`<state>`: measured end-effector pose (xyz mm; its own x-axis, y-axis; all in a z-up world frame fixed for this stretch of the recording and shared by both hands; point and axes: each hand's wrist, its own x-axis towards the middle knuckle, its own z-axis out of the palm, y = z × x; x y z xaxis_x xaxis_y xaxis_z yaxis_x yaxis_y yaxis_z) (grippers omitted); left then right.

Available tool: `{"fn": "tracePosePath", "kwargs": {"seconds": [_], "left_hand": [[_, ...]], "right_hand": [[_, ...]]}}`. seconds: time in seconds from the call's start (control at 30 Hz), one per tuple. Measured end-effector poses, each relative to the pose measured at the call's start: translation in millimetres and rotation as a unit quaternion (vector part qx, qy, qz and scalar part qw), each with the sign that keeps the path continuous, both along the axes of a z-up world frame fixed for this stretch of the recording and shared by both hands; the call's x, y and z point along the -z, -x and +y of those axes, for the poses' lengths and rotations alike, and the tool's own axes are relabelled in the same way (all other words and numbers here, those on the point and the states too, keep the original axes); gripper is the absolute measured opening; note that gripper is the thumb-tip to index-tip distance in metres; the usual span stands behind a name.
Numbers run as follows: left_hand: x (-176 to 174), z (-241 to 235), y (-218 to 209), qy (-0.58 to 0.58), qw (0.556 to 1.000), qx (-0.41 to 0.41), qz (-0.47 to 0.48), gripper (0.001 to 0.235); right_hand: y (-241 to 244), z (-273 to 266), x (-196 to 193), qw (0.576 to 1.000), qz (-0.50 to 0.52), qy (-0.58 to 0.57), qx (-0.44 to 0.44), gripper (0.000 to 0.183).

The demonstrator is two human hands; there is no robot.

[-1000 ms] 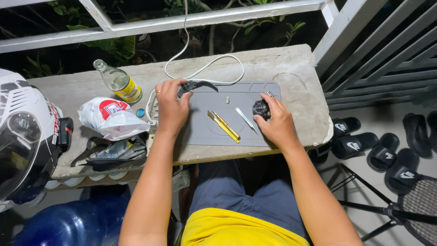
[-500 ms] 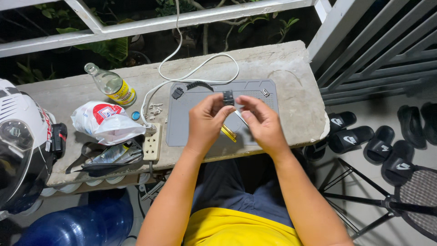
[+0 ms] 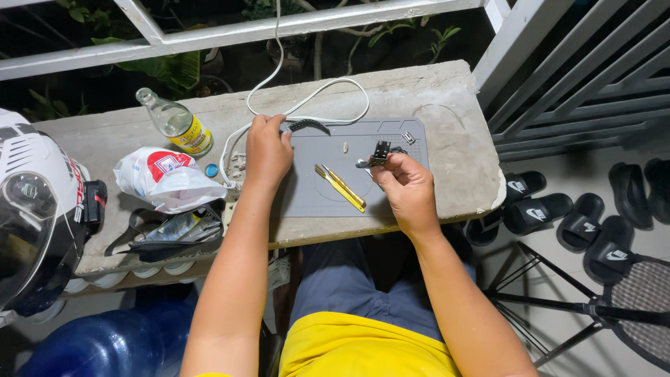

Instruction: The person disassembles a wristwatch using a small screwdriver and a metal prying tool. They remove the back cover, manipulate internal components, and reassemble the watch on a gray work mat.

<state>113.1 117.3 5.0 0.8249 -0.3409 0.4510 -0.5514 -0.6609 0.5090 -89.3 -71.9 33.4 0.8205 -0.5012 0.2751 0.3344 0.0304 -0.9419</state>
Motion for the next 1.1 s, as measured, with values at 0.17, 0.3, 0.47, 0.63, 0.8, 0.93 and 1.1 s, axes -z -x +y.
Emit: {"fn": "tracePosePath", "kwargs": {"seconds": [0.17,0.3,0.47,0.63,0.8,0.93,1.1], "left_hand": [[14.3,-8.5,-12.8,-0.048,0.999,-0.015,-0.003,0.031],[33.6,-13.0,-23.5,-0.052,0.997,-0.019,-0.050,0.020],[35.6,-20.7,0.4,0.061,0.978,0.051,-0.192,0.015],[44.0,-27.2,21.1,0.094,0.938,0.065,-0.326,0.010],[50.9,-27.2,27.2,0.063,0.960,0.070,-0.264,0.010],[36.6,-12.6,40.8,0.094,0.987,0.052,-0.122,0.020],[11.8,9.1,37.7,0.098,0.992,-0.008,-0.074,0.024]], "right_hand": [[-1.4,-3.3,12.1,1.000,0.015,0.007,0.008,0.006],[-0.3,-3.0,15.2,0.999,0.012,0.035,0.027,0.006],[-2.6,-1.2,22.5,0.992,-0.031,0.096,0.073,0.012],[-5.0,5.9,9.7,0.968,-0.061,0.221,0.104,0.022],[-21.4,7.6,13.5,0.959,-0.033,0.271,0.083,0.021],[-43.1,7.9,19.7,0.939,-0.022,0.333,0.082,0.019],[-66.4,15.4,14.5,0.915,0.029,0.399,0.056,0.017]]}}
